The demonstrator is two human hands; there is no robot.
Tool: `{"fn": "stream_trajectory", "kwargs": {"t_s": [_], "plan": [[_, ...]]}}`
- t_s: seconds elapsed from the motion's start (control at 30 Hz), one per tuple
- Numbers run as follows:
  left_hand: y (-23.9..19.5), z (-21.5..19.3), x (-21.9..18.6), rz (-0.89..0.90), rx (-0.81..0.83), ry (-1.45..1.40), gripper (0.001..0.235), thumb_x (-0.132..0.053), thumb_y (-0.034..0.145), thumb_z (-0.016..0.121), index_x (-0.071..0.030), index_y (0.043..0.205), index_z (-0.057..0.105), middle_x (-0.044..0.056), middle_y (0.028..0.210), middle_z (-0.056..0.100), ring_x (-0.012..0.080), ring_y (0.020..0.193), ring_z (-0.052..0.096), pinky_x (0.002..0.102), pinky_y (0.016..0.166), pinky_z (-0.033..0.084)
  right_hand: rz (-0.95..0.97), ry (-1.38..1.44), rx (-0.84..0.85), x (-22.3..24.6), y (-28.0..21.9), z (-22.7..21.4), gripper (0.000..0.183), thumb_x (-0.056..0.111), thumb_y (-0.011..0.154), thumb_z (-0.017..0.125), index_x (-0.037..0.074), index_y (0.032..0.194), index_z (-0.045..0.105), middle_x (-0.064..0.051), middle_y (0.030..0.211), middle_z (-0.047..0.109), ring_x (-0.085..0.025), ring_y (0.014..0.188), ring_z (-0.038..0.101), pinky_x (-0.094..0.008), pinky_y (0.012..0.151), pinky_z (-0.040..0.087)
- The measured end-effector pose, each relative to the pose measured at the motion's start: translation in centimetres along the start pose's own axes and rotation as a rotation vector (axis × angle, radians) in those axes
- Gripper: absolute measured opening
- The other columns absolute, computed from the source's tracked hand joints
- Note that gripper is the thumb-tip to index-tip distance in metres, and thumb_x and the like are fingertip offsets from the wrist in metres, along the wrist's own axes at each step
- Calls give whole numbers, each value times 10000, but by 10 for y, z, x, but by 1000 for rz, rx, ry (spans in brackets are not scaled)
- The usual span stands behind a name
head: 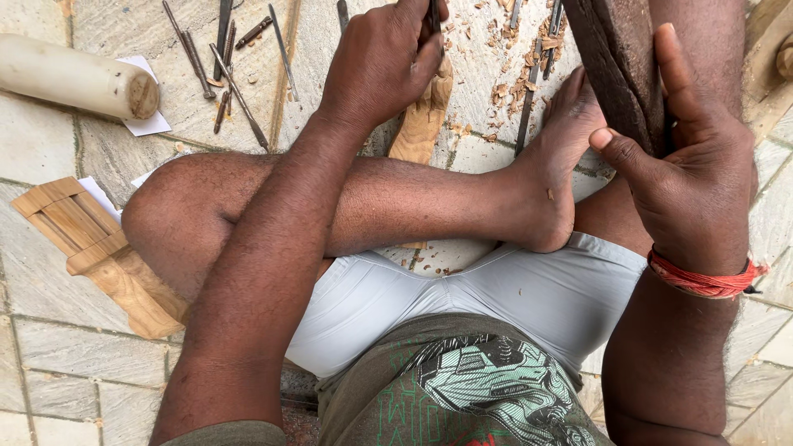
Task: The person carves a small wooden piece using a chisel and a wooden mallet. They repeatedly strike the chisel to shape the wood, occasionally adjusting the piece and clearing wood shavings.
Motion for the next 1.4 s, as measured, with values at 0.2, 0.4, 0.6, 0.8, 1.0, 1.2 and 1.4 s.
{"fn": "stream_trajectory", "kwargs": {"t_s": [0.2, 0.4, 0.6, 0.8, 1.0, 1.2, 1.4], "plan": [[-1, 10, 11, -117, 21, -27, 258, -106, 976, 769, -76, 1150, 582, 67, 797, 748, 167, 748, 793, 297, 673, 664, -6, 15, 3, 1, 1, 2, 761, -155, 991, 723, -30, 1656, 375, -237, 1547, 602, -225, 1350, 634, -313, 1186, 542], [-4, 18, 14, -121, 32, -38, 232, -111, 1012, 763, -77, 1153, 583, 54, 783, 747, 145, 720, 791, 282, 623, 647, -86, 0, 46, 12, 3, 7, 711, -162, 1028, 736, -52, 1620, 360, -258, 1564, 568, -255, 1402, 626, -323, 1170, 525], [-6, 20, 2, -67, 16, 69, 280, -127, 1015, 750, -61, 1190, 542, 83, 753, 719, 177, 678, 765, 302, 583, 630, -208, -87, 76, 44, 8, 9, 652, -109, 1045, 783, -33, 1592, 438, -216, 1501, 624, -237, 1364, 653, -308, 1169, 559], [-6, 31, 1, -84, 54, 245, 317, -208, 1053, 727, -27, 1190, 506, 108, 720, 685, 209, 610, 732, 322, 507, 600, -426, -716, 46, 81, 13, 18, 581, 30, 892, 900, -3, 1415, 650, -172, 1186, 699, -312, 1045, 687, -389, 845, 543], [-10, 26, -3, -47, -10, 184, 258, -156, 1040, 705, -51, 1173, 511, 79, 736, 685, 207, 633, 733, 333, 526, 588, -514, -729, 21, 98, 11, 19, 527, 64, 907, 848, 27, 1390, 640, -123, 1232, 670, -314, 1077, 664, -414, 924, 533], [-11, 39, -17, -44, 71, 274, 377, -104, 1051, 677, 35, 1305, 437, 68, 652, 655, 174, 521, 682, 307, 442, 553, -493, -742, 4, 93, 11, 26, 524, 59, 902, 857, 29, 1388, 662, -136, 1212, 667, -321, 1032, 665, -414, 880, 536], [-12, 34, -27, -1, 43, 260, 333, -102, 1050, 658, 38, 1296, 482, 87, 766, 697, 186, 581, 703, 316, 485, 575, -415, -652, -35, 81, 4, 18, 505, 80, 922, 795, 51, 1395, 619, -112, 1265, 664, -293, 1098, 681, -382, 896, 545]]}}
Point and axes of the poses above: each hand's wrist, its own y-axis towards the middle knuckle, its own z-axis out of the palm, x = y × z, the point moved 9 cm from there along y, towards the middle knuckle
